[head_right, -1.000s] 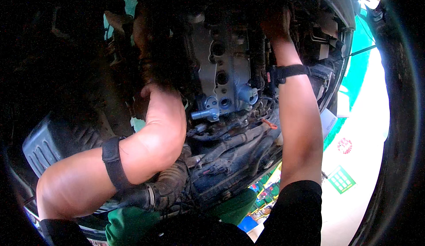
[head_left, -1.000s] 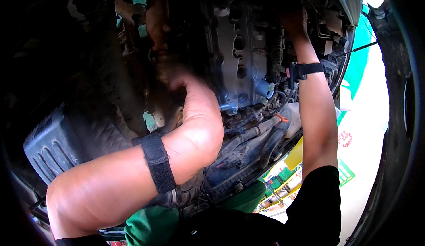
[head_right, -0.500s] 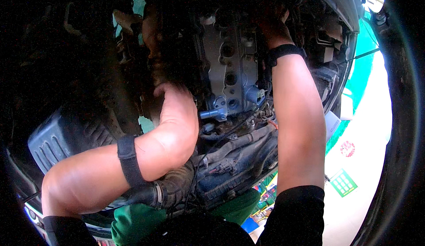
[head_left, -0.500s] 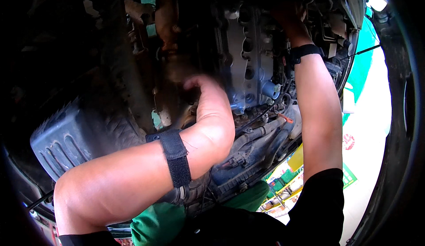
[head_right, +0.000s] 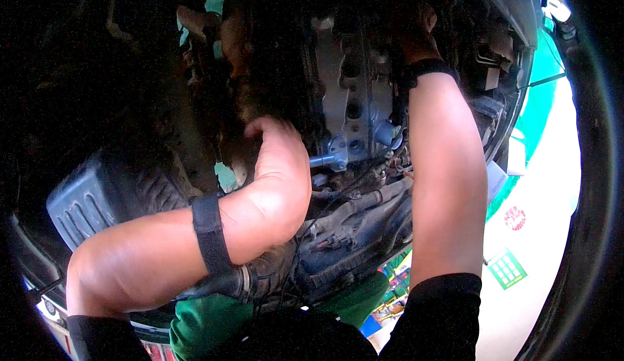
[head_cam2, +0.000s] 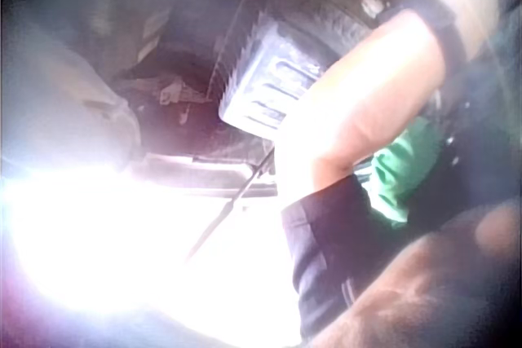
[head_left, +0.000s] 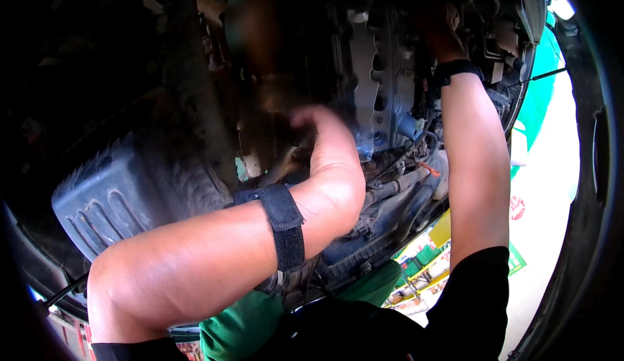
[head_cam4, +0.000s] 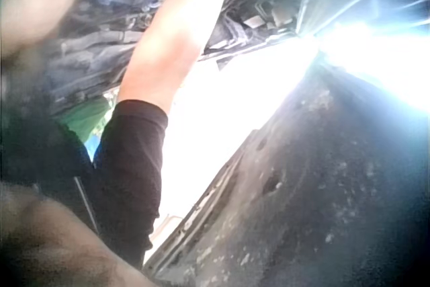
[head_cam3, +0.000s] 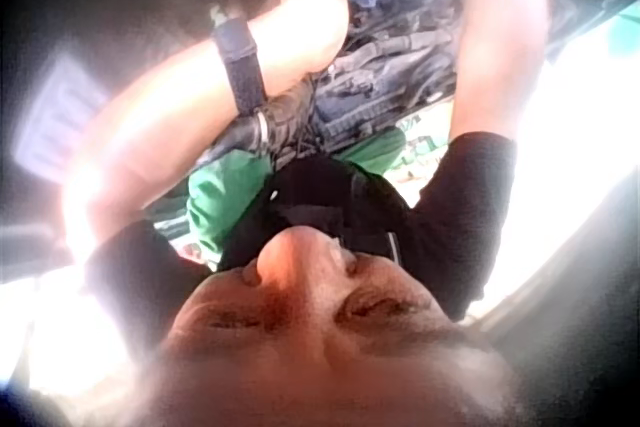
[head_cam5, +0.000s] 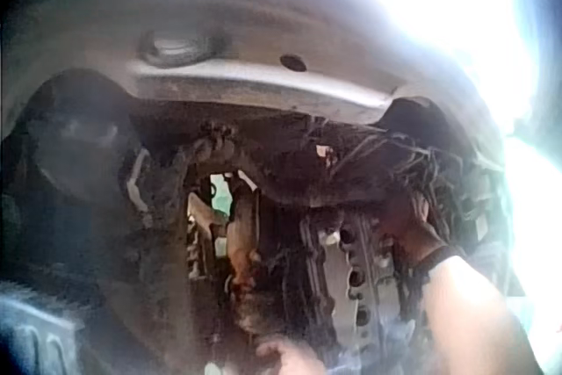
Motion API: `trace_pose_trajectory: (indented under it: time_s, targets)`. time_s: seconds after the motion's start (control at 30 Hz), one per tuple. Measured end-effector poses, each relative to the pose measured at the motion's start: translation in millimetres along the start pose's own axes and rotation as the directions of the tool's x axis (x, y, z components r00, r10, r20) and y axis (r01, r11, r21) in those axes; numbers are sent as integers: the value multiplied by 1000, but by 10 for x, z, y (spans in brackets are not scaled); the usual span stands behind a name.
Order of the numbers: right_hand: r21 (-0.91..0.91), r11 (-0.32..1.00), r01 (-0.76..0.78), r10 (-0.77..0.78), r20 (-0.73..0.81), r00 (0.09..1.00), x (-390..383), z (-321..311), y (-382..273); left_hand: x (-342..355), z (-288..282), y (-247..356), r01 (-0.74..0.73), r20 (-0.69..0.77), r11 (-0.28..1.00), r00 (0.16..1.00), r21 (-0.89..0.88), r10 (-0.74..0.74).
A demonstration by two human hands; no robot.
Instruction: The person works on a car engine by disconnecting electrical connectors and removing bolts from the valve cover area using a socket wrench and by hand.
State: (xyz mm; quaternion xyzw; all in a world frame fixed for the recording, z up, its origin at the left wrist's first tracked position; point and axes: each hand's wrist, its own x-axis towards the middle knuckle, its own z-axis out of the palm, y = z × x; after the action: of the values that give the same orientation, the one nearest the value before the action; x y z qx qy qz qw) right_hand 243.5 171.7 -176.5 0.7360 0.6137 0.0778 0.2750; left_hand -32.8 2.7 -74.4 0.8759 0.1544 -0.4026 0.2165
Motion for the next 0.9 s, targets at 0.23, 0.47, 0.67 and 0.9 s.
trace_pose_trajectory:
  time_s: [0.23,0.47,0.67,0.9]
  targets:
    - [37,999,34,-34,15,999,-8,16,37,-10,5,52,3,-3,1000,1000,23,-3]
    - [20,987,160,-145,-328,934,-119,-38,-100,16,37,61,42,-19,999,999,8,-42]
    - [79,989,126,-109,-189,976,13,7,-56,46,19,48,-3,32,999,999,35,2]
    - [94,987,128,-110,-174,979,41,23,-82,-10,-34,-48,-132,95,991,987,-9,132]
